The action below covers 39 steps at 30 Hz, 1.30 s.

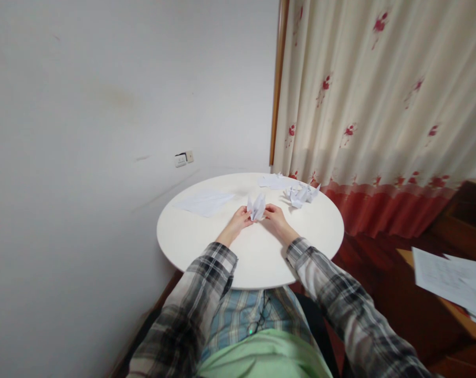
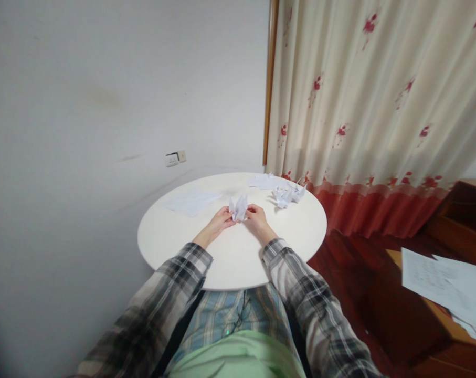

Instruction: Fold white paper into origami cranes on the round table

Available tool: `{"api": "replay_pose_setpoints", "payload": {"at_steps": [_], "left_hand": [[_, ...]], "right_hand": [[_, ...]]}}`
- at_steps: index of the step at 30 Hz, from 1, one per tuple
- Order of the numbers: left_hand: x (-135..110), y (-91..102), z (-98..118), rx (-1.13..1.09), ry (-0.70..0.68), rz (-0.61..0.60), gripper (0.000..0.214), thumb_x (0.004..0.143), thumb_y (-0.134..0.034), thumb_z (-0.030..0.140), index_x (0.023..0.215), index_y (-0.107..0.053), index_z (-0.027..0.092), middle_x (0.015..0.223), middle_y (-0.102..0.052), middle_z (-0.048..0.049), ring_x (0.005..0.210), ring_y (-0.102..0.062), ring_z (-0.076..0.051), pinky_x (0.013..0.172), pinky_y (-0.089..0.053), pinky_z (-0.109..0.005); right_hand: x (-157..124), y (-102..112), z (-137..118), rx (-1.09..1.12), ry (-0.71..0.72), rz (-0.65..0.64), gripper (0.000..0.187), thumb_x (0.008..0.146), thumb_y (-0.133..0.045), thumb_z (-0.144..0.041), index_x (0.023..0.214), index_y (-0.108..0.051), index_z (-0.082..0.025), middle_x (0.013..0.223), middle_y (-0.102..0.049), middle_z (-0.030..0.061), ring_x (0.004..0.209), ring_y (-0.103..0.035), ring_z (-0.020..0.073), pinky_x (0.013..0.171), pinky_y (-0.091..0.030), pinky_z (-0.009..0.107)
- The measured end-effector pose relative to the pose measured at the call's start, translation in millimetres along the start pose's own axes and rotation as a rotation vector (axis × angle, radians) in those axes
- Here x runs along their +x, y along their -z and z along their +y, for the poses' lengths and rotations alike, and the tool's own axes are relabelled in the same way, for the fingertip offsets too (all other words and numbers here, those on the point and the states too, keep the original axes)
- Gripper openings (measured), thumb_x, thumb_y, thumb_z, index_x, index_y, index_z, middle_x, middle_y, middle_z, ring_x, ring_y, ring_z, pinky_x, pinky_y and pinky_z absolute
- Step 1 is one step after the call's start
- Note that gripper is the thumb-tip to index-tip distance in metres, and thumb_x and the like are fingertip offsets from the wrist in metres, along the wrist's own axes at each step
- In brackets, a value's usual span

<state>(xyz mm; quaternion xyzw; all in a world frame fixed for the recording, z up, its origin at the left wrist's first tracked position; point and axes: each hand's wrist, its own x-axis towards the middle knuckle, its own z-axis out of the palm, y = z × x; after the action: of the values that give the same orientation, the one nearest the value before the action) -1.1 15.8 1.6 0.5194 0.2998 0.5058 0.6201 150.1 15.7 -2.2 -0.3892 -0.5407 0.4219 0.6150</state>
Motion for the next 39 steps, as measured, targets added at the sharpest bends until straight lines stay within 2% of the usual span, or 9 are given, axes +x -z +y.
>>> {"api": "replay_pose_setpoints", "payload": {"at_steps": [6, 14, 19, 27, 33, 39], "left_hand": [[2.5, 0.5, -1.3, -0.081, -0.018, 0.048, 0.016, 0.074, -0.060, 0.018, 0.080, -0.045, 0.015, 0.079, -0.055, -0.0013, 0.073, -0.058, -0.010, 0.079, -0.048, -0.033], [2.4, 0.5, -0.9, -0.133, -0.033, 0.045, 0.014, 0.075, -0.059, 0.016, 0.081, -0.046, 0.015, 0.081, -0.056, -0.0018, 0.073, -0.058, -0.011, 0.080, -0.047, -0.033], [1.5, -0.9, 0.5, -0.126, -0.022, 0.058, 0.012, 0.075, -0.057, 0.015, 0.081, -0.046, 0.015, 0.080, -0.055, -0.0014, 0.073, -0.058, -0.010, 0.078, -0.048, -0.030], [-1.3, -0.8, 2.5, -0.035, 0.036, 0.037, 0.012, 0.076, -0.057, 0.015, 0.080, -0.046, 0.015, 0.079, -0.057, -0.0028, 0.072, -0.059, -0.012, 0.075, -0.050, -0.030], [-1.6, 1.3, 2.9, 0.023, 0.018, 0.060, 0.009, 0.075, -0.057, 0.016, 0.080, -0.050, 0.014, 0.079, -0.057, -0.0032, 0.072, -0.059, -0.012, 0.074, -0.050, -0.029], [-1.6, 1.5, 3.2, 0.055, 0.043, 0.046, 0.010, 0.072, -0.060, 0.018, 0.078, -0.054, 0.013, 0.082, -0.058, -0.0050, 0.074, -0.058, -0.012, 0.077, -0.049, -0.031]], "right_hand": [[0.6, -0.5, -0.5, 0.086, -0.030, 0.026, 0.016, 0.052, -0.066, -0.024, 0.064, -0.058, -0.015, 0.065, -0.061, 0.0007, 0.059, -0.054, 0.0115, 0.062, -0.043, 0.026], [0.6, 2.0, 3.1, 0.177, -0.100, -0.004, 0.024, 0.053, -0.071, -0.033, 0.063, -0.057, -0.016, 0.065, -0.061, 0.0012, 0.061, -0.055, 0.0118, 0.063, -0.044, 0.027], [0.1, 2.9, 1.9, 0.094, -0.097, 0.026, 0.022, 0.056, -0.069, -0.034, 0.063, -0.058, -0.017, 0.066, -0.062, 0.0020, 0.060, -0.054, 0.0116, 0.059, -0.041, 0.025], [2.4, 0.2, 0.6, -0.179, 0.047, 0.074, 0.010, 0.057, -0.059, -0.024, 0.061, -0.061, -0.015, 0.056, -0.059, -0.0009, 0.053, -0.048, 0.0107, 0.055, -0.038, 0.023], [0.7, -1.4, 1.4, -0.111, 0.003, -0.046, 0.014, 0.057, -0.060, -0.026, 0.064, -0.063, -0.014, 0.060, -0.062, 0.0007, 0.054, -0.051, 0.0113, 0.057, -0.041, 0.024], [0.8, -1.3, 5.1, -0.052, -0.042, -0.031, 0.015, 0.053, -0.065, -0.026, 0.062, -0.061, -0.015, 0.059, -0.061, 0.0013, 0.054, -0.052, 0.0118, 0.057, -0.041, 0.025]]}}
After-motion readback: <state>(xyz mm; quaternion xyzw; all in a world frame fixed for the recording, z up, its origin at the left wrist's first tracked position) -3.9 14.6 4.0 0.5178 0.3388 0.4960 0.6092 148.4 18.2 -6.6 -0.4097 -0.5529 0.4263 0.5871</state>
